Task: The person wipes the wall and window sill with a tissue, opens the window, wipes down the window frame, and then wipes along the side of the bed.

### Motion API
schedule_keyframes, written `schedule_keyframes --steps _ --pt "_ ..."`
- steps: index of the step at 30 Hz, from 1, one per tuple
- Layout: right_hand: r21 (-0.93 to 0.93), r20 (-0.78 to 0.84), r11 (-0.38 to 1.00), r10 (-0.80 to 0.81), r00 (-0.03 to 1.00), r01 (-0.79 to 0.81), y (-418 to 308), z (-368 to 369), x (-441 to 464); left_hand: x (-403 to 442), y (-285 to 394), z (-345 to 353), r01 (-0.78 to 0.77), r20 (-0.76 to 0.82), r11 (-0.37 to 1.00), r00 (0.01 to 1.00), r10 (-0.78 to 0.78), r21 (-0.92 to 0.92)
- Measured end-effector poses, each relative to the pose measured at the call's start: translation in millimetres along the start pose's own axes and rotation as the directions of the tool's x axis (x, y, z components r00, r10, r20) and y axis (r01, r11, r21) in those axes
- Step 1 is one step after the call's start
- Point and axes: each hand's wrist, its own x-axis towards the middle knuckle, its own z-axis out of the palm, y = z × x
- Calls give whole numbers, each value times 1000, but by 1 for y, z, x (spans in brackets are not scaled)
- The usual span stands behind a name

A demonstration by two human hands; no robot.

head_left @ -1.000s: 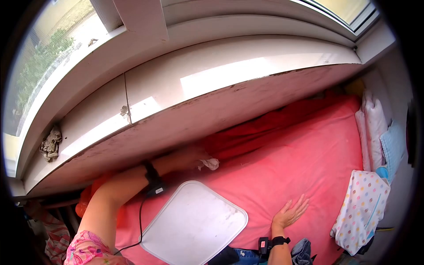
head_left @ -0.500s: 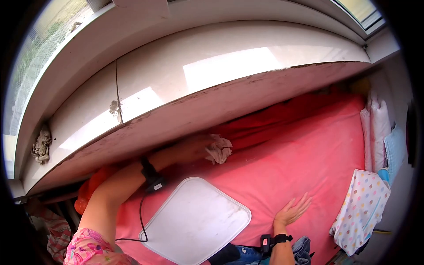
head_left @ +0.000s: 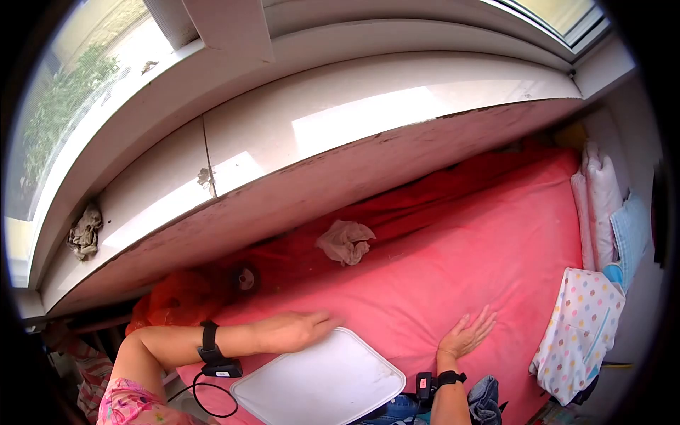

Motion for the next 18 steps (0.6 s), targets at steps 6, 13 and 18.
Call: schedule_keyframes --steps 6,13,18 --pt "23 17 1000 10 1000 -10 -1 -2 0 83 -65 -34 -179 -387 983 909 153 -32" --pt "8 15 1000 15 1000 -15 -6 -6 1 136 -128 -6 201 -28 719 956 -292 -665" --pt "3 29 1000 23 999 -23 -5 -6 1 168 -127 -12 -84 -124 753 992 3 -653"
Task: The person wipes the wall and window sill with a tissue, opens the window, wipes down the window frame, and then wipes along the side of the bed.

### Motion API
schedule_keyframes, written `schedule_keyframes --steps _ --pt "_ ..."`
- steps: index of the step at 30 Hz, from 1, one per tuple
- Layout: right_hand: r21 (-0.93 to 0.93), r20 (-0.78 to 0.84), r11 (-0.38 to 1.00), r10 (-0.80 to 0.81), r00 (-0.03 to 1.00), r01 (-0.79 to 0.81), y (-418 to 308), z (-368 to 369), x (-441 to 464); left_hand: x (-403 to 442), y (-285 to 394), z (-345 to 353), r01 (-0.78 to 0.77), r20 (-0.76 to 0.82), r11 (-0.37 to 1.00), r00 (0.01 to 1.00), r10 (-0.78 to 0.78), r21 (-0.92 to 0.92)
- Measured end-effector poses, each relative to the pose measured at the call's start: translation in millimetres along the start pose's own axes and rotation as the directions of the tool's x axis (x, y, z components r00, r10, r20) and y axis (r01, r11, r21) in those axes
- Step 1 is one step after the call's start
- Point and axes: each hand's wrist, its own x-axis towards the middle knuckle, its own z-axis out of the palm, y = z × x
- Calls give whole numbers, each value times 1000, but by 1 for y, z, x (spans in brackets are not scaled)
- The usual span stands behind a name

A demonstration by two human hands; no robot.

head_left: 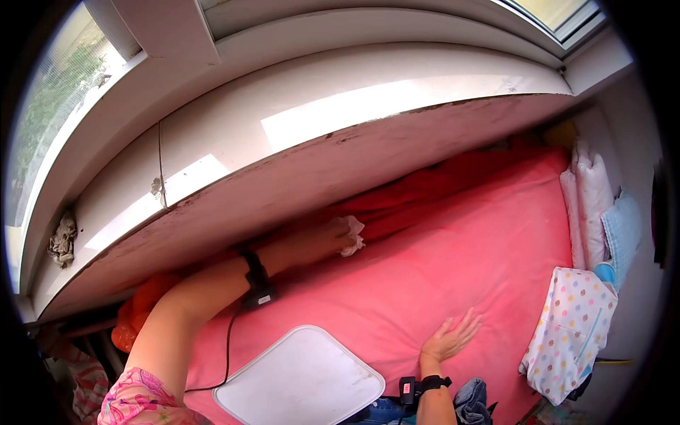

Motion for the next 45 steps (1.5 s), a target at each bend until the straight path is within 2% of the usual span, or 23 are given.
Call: schedule_keyframes --steps 2,4,5,6,7,8,10,13,17,19,21,25,27,28,29,33,34,35,36,37,38,42,45 --pt "11 1 1000 -2 1000 2 0 0 0 18 8 2 -172 -39 984 984 173 37" --pt "45 16 999 7 1000 -8 1 2 0 35 15 2 -415 58 806 900 433 421" --pt "45 14 999 7 1000 -7 2 1 0 42 16 5 -417 58 805 899 435 421" --pt "44 18 999 9 1000 -10 1 1 0 49 18 8 -200 54 968 980 194 151" --pt "44 24 999 12 1000 -13 1 1 0 52 17 10 68 122 990 991 -52 -124" --pt "43 23 999 12 1000 -13 1 2 0 54 2 9 67 122 990 991 -51 -125" --pt "42 10 999 9 1000 -10 2 3 0 54 -34 8 105 212 980 967 -141 170" --pt "48 2 999 -2 1000 1 2 2 0 18 -44 10 42 85 999 996 -40 -24" --pt "52 -6 999 -14 1000 14 2 2 1 -81 14 -4 354 -3 935 935 -354 -2" --pt "50 1 999 -20 1000 20 3 0 0 -129 64 -13 718 39 695 695 -718 9" --pt "45 5 999 -9 1000 9 1 0 1 -226 -110 -54 614 277 749 696 -662 247" --pt "45 14 999 5 1000 -6 1 -1 1 -229 -58 -52 686 273 726 708 -651 -47" --pt "42 19 999 11 1000 -12 0 -2 1 -170 -21 -38 676 328 451 703 -631 -583" --pt "38 34 999 12 999 -13 1 -3 1 -142 21 -29 483 140 842 876 -462 -241" --pt "34 30 999 13 999 -14 2 -3 1 -112 61 -22 168 62 965 981 -183 200" --pt "38 32 999 4 999 -5 0 -3 1 -14 87 -10 -41 88 922 996 8 384" --pt "23 38 1000 -2 999 1 0 -4 1 12 75 -4 42 57 999 998 -41 -7" --pt "15 38 1000 4 999 -5 1 -4 1 35 62 3 113 49 910 994 -102 -399" --pt "21 35 1000 0 999 -1 1 -3 0 50 60 7 115 58 908 993 -100 -403" --pt "29 32 1000 -6 999 5 2 -2 1 63 60 11 14 -8 999 1000 -14 -34" --pt "22 31 1000 0 1000 -1 1 -1 2 74 57 13 -75 -37 936 995 94 345" --pt "65 24 998 11 1000 -12 4 1 1 116 7 17 -136 107 791 990 90 597" --pt "77 18 997 2 1000 -4 4 1 1 114 -12 17 -83 180 689 981 -70 720"
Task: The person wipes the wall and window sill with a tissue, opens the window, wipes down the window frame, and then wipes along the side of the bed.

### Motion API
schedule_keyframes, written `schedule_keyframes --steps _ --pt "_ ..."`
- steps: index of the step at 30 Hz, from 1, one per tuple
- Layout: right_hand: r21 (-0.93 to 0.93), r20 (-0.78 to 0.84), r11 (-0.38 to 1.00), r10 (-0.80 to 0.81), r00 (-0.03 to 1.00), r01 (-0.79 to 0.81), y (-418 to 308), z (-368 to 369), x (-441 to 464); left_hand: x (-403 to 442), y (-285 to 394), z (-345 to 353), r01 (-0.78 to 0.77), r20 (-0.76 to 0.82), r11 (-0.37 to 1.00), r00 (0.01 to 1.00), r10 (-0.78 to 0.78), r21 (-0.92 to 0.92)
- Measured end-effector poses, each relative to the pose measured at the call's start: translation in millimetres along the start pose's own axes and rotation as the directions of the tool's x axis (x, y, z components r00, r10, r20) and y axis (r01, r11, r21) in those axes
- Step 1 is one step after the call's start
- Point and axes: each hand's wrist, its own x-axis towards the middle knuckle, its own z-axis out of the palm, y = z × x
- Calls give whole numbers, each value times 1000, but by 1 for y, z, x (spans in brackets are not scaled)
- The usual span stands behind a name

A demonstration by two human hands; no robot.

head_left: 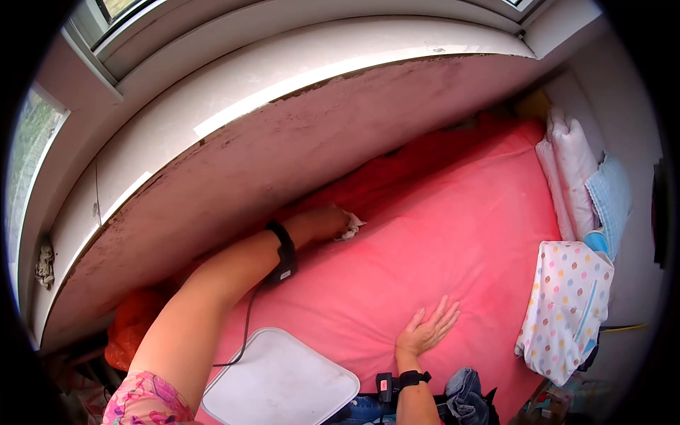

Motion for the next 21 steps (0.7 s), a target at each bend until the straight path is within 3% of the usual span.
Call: schedule_keyframes --steps 2,3,5,7,9,11,15,17,19,20,21 --pt "12 -7 1000 -3 1000 3 -2 0 -1 -17 -12 6 -197 111 952 978 175 235" --pt "8 -5 1000 -1 1000 1 -1 -1 0 -35 -16 11 -190 111 953 980 168 237" --pt "19 2 1000 -2 1000 2 -2 -2 0 -86 -24 23 -18 132 1000 991 17 9" --pt "-19 1 1000 6 1000 -6 -3 -2 0 -128 -30 30 165 179 963 976 -127 -215" --pt "-20 1 1000 -1 1000 1 -1 -1 -1 -173 8 -1 532 375 639 847 -377 -556" --pt "-17 -3 1000 -8 1000 8 -1 1 -2 -226 3 2 674 443 443 730 -520 -591" --pt "-29 -25 1000 -7 1000 6 0 2 -2 -329 -33 33 814 529 186 512 -676 -550" --pt "-32 -36 999 -13 999 12 -1 3 -1 -346 -24 18 830 507 220 499 -703 -512" --pt "-39 -32 999 -8 999 6 1 3 -2 -336 6 -30 805 459 464 592 -662 -369" --pt "-33 -31 999 -10 999 9 1 2 -2 -321 22 -52 710 438 679 679 -589 -187" --pt "-43 -39 999 -14 999 13 1 2 -2 -309 26 -56 712 435 677 677 -593 -185"
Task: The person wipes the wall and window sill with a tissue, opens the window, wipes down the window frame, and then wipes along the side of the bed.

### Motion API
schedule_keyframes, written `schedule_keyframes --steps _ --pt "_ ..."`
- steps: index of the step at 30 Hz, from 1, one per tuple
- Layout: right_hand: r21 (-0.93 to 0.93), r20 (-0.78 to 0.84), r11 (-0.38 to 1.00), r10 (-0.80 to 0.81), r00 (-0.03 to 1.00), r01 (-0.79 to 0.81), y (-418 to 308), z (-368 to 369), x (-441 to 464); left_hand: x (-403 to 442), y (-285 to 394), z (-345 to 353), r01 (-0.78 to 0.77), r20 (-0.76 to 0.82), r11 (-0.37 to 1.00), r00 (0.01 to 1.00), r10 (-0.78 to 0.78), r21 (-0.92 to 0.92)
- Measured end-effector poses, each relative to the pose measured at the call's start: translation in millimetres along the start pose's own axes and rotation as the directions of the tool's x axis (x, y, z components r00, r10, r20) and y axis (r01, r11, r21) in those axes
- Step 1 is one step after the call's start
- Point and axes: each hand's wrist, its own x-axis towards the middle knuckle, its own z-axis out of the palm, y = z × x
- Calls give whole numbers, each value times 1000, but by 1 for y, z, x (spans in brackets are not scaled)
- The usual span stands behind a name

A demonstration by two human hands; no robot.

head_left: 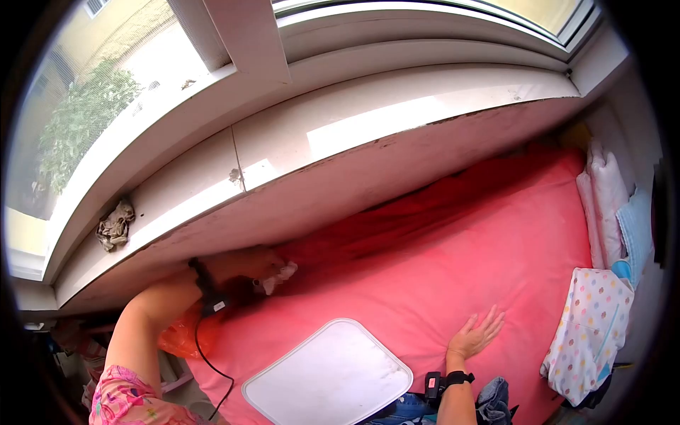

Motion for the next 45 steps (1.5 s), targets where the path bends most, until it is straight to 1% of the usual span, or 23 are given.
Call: schedule_keyframes --steps 2,4,7,10,11,13,16,17,19,23,25,28,29,30,31,32,34,37,38,39,40,42,45 --pt "-8 -10 1000 -6 1000 6 -2 0 0 12 25 -3 -385 -167 923 910 380 6" --pt "0 -7 1000 3 1000 -3 -1 -1 0 34 56 -2 -568 -294 798 742 602 199" --pt "-4 -3 1000 6 1000 -6 2 3 0 97 84 -7 -661 -261 725 678 688 193" --pt "0 -14 1000 -2 1000 2 2 5 -1 131 95 -3 -783 -415 620 546 728 57" --pt "-5 -13 1000 2 1000 -2 1 5 0 134 98 -4 -653 -381 735 737 559 -185" --pt "27 -25 1000 -6 1000 6 1 3 -1 145 90 8 -456 -280 788 887 366 -414" --pt "19 -24 1000 -10 1000 11 1 3 0 159 28 33 -570 -391 783 799 457 -250" --pt "23 -25 1000 -7 1000 7 0 2 1 148 8 31 -594 -349 805 756 554 -10" --pt "24 -31 1000 -13 999 14 -1 1 0 61 27 21 -250 -285 940 942 180 -232" --pt "25 -28 1000 3 1000 -3 -1 2 0 13 3 31 27 -293 908 942 -163 -417" --pt "13 -42 1000 -16 999 16 1 4 0 -5 11 27 122 -276 868 919 -282 -481" --pt "7 -20 1000 4 1000 -3 -2 0 0 -1 64 -1 217 -93 949 965 -243 -229" --pt "7 -20 1000 1 1000 -1 -3 -1 0 25 61 -3 -171 -304 984 935 180 57" --pt "1 -18 1000 2 1000 -2 -2 0 0 52 55 -2 -464 -364 795 716 596 390" --pt "-5 -18 1000 3 1000 -3 -2 0 0 73 53 1 -583 -256 434 364 895 686" --pt "-7 -17 1000 0 1000 0 -1 2 -1 86 57 6 -585 -259 437 365 894 684" --pt "7 -28 1000 -6 1000 6 0 3 -1 108 58 19 -685 -528 723 581 619 93" --pt "2 -40 1000 -13 999 14 2 4 -2 166 -23 26 -812 -379 543 581 720 -211" --pt "-1 -39 1000 -15 999 15 2 5 -1 144 -21 34 -500 -320 746 863 390 -440" --pt "2 -37 1000 -11 999 11 2 5 -1 119 -17 42 -103 -165 786 986 1 -609" --pt "6 -34 1000 -11 999 11 2 4 -1 104 -49 47 142 -36 767 977 -210 -626" --pt "13 -32 1000 -1 999 2 -2 2 2 69 -47 35 365 77 701 910 -407 -613" --pt "21 -15 1000 15 1000 -15 -2 0 0 11 42 6 312 -68 915 938 -339 -255"
